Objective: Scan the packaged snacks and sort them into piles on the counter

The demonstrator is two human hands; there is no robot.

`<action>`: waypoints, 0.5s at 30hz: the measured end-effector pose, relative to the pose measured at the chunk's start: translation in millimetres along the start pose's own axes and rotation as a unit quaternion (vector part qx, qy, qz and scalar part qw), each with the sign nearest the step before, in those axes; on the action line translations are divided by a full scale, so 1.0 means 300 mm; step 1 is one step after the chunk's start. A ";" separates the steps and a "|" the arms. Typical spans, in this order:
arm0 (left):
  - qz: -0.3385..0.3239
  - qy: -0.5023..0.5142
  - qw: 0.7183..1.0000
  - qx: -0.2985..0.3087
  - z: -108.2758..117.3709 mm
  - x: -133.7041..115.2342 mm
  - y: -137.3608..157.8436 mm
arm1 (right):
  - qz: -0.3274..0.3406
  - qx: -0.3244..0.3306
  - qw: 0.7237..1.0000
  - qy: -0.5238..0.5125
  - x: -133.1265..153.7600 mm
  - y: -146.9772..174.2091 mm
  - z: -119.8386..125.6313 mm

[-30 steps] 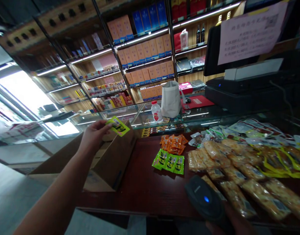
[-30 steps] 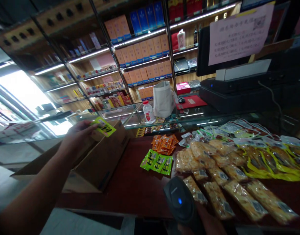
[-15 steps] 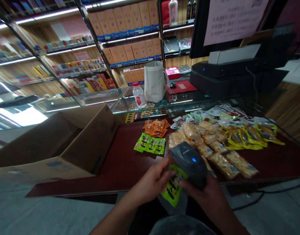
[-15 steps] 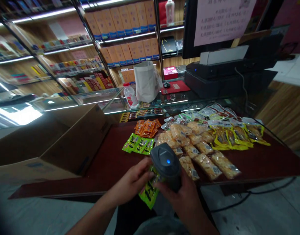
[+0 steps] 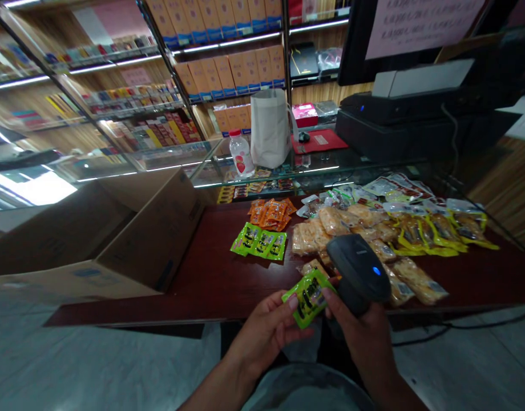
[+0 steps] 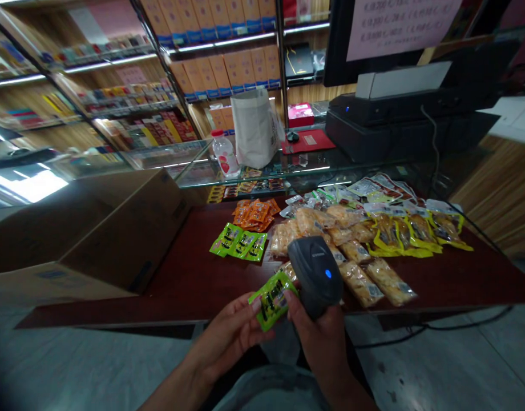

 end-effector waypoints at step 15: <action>-0.308 -0.129 0.893 -0.301 0.131 -0.195 0.021 | -0.039 0.146 0.988 0.034 -0.020 0.033 0.019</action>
Point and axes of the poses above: each hand's wrist, its own y-axis away from the middle knuckle, its own z-axis out of the back of the hand, x = y × z, the point moved 1 cm from there along -y, towards the middle knuckle, and after that the axes turned 11 degrees about z, right-handed, at the moved point
